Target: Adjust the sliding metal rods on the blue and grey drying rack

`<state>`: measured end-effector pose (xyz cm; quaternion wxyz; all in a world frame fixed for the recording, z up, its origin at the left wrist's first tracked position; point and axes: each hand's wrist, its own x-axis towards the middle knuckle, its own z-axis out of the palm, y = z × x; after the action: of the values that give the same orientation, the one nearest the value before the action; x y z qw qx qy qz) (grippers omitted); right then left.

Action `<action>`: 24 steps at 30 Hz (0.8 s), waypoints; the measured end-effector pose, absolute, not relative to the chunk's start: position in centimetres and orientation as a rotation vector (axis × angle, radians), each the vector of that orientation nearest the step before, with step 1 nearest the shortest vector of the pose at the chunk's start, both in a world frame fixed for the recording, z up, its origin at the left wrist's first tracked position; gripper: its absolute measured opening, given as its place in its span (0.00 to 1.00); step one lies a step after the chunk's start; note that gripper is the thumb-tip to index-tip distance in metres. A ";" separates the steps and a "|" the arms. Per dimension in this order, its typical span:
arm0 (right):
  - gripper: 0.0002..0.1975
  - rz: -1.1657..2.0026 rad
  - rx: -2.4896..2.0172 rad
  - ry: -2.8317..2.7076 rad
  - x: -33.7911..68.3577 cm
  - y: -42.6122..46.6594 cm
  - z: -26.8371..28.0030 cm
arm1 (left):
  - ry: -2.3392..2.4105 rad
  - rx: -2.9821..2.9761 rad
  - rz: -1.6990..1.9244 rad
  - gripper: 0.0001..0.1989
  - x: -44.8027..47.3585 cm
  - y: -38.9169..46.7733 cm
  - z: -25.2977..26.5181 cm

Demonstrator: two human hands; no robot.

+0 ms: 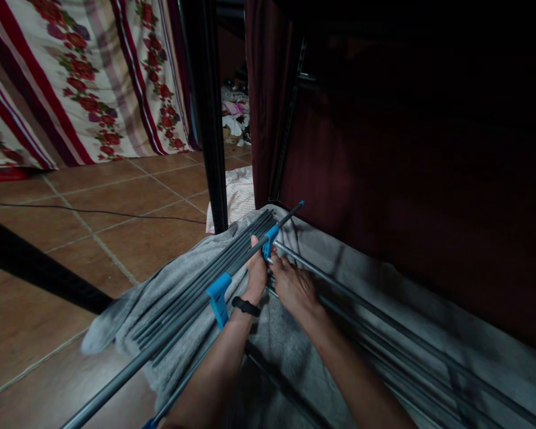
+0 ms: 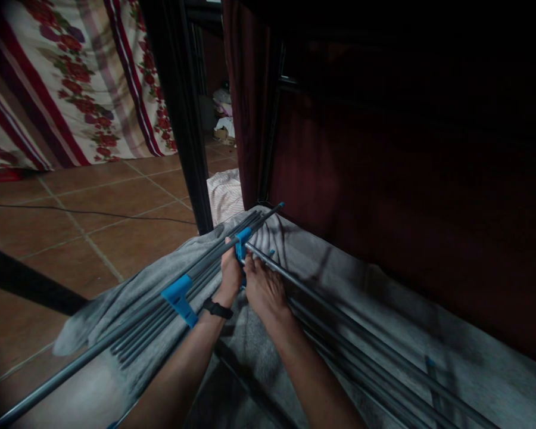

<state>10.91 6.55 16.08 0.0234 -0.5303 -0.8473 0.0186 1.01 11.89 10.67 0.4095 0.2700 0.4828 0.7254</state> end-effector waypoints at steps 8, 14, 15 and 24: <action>0.29 0.092 -1.606 -2.614 11.2 6.9 15.2 | 1.215 0.686 1.835 0.29 1.1 11.9 10.6; 0.30 0.035 -1.623 -2.640 11.0 7.0 14.8 | 1.301 0.639 1.879 0.26 0.9 12.5 9.9; 0.30 0.023 -1.622 -2.640 10.9 7.0 14.7 | 1.318 0.653 1.878 0.25 0.8 12.6 9.7; 0.29 -0.012 -1.599 -2.568 10.8 7.3 14.2 | 1.351 0.802 1.838 0.14 0.6 13.0 8.8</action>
<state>10.80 7.31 14.20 0.0582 -0.5277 -0.8474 -0.0038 0.63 12.99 8.85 0.3541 0.3101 0.5227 0.7108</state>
